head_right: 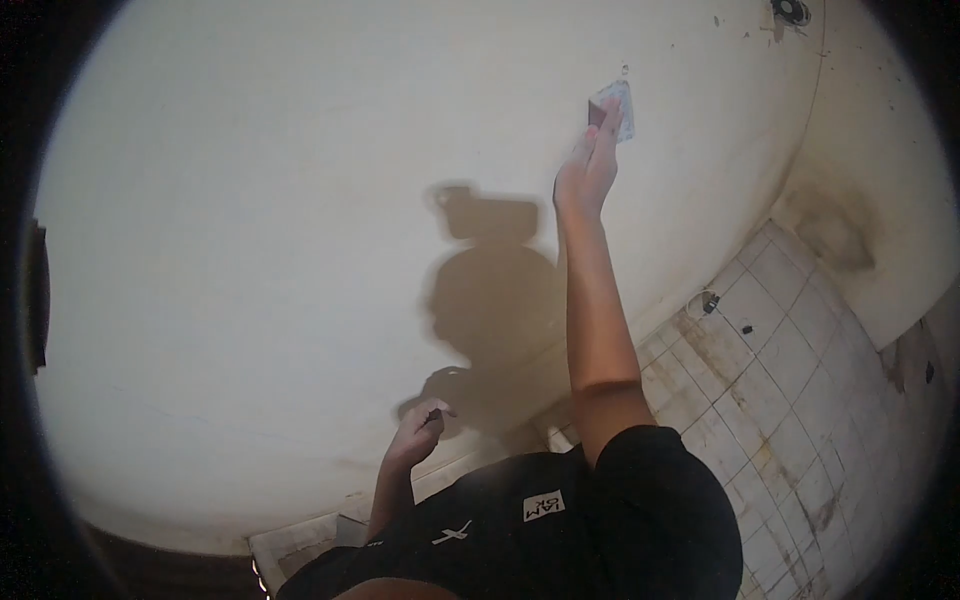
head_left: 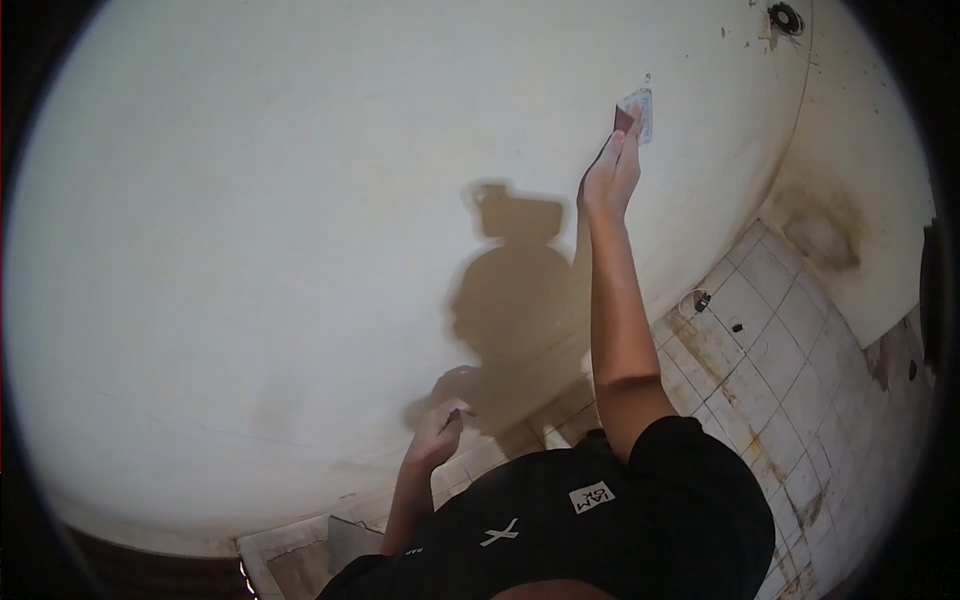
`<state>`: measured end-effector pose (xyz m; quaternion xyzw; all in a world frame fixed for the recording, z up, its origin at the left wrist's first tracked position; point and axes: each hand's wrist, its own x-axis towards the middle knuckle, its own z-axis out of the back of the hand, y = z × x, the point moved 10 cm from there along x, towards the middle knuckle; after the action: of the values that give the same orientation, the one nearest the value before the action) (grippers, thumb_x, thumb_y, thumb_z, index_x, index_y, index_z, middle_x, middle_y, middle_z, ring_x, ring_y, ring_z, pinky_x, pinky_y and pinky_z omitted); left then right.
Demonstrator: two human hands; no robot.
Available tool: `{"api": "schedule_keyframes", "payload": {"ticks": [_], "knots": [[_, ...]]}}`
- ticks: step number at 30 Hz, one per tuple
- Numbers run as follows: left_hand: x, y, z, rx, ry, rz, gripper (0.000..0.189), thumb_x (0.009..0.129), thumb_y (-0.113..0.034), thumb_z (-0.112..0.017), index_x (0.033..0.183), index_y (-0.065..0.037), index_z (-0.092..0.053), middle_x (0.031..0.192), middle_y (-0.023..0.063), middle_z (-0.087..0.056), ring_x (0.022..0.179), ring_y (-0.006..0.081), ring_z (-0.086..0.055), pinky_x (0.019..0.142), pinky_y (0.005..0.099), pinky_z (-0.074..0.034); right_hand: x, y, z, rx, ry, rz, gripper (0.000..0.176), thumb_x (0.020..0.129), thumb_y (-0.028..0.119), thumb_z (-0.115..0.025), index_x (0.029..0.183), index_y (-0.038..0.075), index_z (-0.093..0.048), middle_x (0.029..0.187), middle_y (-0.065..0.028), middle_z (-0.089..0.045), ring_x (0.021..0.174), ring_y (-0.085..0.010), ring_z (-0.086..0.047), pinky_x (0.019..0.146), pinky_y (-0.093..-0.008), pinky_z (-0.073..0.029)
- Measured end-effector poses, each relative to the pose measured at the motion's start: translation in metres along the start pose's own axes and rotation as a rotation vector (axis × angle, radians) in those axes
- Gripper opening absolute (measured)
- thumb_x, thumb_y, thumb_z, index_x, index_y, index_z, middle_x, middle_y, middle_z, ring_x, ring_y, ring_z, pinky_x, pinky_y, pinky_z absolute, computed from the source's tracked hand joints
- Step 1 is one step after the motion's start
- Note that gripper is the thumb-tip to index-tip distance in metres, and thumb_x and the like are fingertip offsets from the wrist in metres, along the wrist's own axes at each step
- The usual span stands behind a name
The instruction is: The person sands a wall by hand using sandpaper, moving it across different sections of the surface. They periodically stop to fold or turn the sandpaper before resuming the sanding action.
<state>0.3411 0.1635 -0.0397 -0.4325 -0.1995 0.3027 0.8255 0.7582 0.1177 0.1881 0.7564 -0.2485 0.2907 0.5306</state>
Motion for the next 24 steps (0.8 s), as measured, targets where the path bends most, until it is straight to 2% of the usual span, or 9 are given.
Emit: {"api": "schedule_keyframes", "payload": {"ticks": [2, 6, 8, 10, 11, 14, 19, 22, 24], "knots": [[-0.005, 0.025, 0.005, -0.061, 0.069, 0.087, 0.026, 0.092, -0.002, -0.045, 0.104, -0.005, -0.067, 0.072, 0.0052, -0.057, 0.064, 0.016, -0.052, 0.06, 0.0318, -0.044, -0.005, -0.006, -0.011, 0.134, 0.026, -0.159, 0.05, 0.109, 0.013, -0.035, 0.155, -0.007, -0.032, 0.161, -0.0243, -0.035, 0.15, -0.0321, -0.034, 0.123, -0.0358, -0.025], [-0.023, 0.055, 0.014, -0.246, 0.11, 0.233, 0.03, 0.082, 0.0, -0.046, 0.102, -0.002, -0.069, 0.064, -0.0007, -0.049, 0.056, 0.0089, -0.045, 0.05, 0.0265, -0.037, -0.135, 0.077, -0.063, -0.123, 0.2, 0.54, 0.056, 0.103, 0.011, -0.043, 0.157, -0.001, -0.033, 0.16, -0.0224, -0.037, 0.152, -0.0344, -0.032, 0.125, -0.0414, -0.023], [-0.033, 0.051, 0.024, -0.33, 0.127, 0.244, 0.031, 0.08, 0.0, -0.046, 0.101, -0.001, -0.068, 0.063, -0.0005, -0.048, 0.055, 0.0091, -0.044, 0.05, 0.0265, -0.037, -0.138, 0.065, -0.068, 0.198, 0.494, 0.327, 0.054, 0.102, 0.007, -0.04, 0.155, -0.004, -0.035, 0.16, -0.0248, -0.035, 0.152, -0.0363, -0.03, 0.125, -0.0429, -0.022], [-0.043, 0.062, 0.025, -0.386, 0.141, 0.284, 0.029, 0.082, -0.001, -0.046, 0.101, -0.001, -0.069, 0.063, -0.0008, -0.047, 0.055, 0.0086, -0.043, 0.05, 0.0261, -0.036, -0.121, 0.054, -0.058, 0.017, 0.572, 0.399, 0.053, 0.102, 0.005, -0.037, 0.155, -0.005, -0.035, 0.161, -0.0252, -0.033, 0.152, -0.0369, -0.028, 0.126, -0.0434, -0.021], [-0.047, 0.074, 0.027, -0.391, 0.147, 0.32, 0.028, 0.085, -0.003, -0.046, 0.1, -0.002, -0.069, 0.063, -0.0011, -0.047, 0.055, 0.0079, -0.043, 0.051, 0.0256, -0.036, -0.096, 0.048, -0.056, -0.322, 0.481, 0.573, 0.054, 0.102, 0.005, -0.036, 0.155, -0.004, -0.034, 0.162, -0.0243, -0.032, 0.153, -0.0365, -0.027, 0.126, -0.0431, -0.021], [-0.044, 0.085, 0.036, -0.423, 0.095, 0.255, 0.027, 0.088, -0.007, -0.046, 0.101, -0.002, -0.069, 0.062, -0.0011, -0.046, 0.055, 0.0081, -0.042, 0.052, 0.025, -0.036, 0.0, 0.031, -0.02, -0.111, 0.212, 0.26, 0.052, 0.107, 0.011, -0.033, 0.157, -0.002, -0.03, 0.162, -0.0241, -0.033, 0.152, -0.0359, -0.028, 0.124, -0.0392, -0.022], [-0.042, 0.076, 0.05, -0.643, -0.093, 0.142, 0.031, 0.079, -0.005, -0.044, 0.099, 0.002, -0.066, 0.06, 0.0023, -0.048, 0.052, 0.012, -0.043, 0.051, 0.0273, -0.036, -0.003, 0.026, -0.018, 0.021, 0.092, -0.064, 0.052, 0.106, 0.009, -0.04, 0.157, 0.001, -0.035, 0.163, -0.0232, -0.031, 0.154, -0.0338, -0.026, 0.124, -0.0369, -0.022], [-0.046, 0.094, 0.049, -0.648, -0.121, 0.189, 0.031, 0.081, -0.007, -0.043, 0.1, 0.003, -0.065, 0.061, 0.0021, -0.047, 0.053, 0.012, -0.041, 0.053, 0.0277, -0.036, -0.1, 0.056, -0.066, 0.002, 0.331, 0.351, 0.056, 0.103, 0.015, -0.051, 0.156, 0.003, -0.038, 0.166, -0.0199, -0.027, 0.155, -0.0309, -0.022, 0.126, -0.0408, -0.021], [-0.037, 0.094, 0.046, -0.653, -0.095, 0.173, 0.031, 0.08, -0.007, -0.043, 0.101, 0.003, -0.064, 0.062, 0.0026, -0.048, 0.053, 0.0126, -0.042, 0.053, 0.0282, -0.036, -0.12, 0.091, -0.066, 0.369, 0.474, 0.364, 0.048, 0.103, 0.007, -0.044, 0.15, -0.002, -0.045, 0.159, -0.0214, -0.04, 0.153, -0.0334, -0.028, 0.125, -0.0427, -0.022]]}}
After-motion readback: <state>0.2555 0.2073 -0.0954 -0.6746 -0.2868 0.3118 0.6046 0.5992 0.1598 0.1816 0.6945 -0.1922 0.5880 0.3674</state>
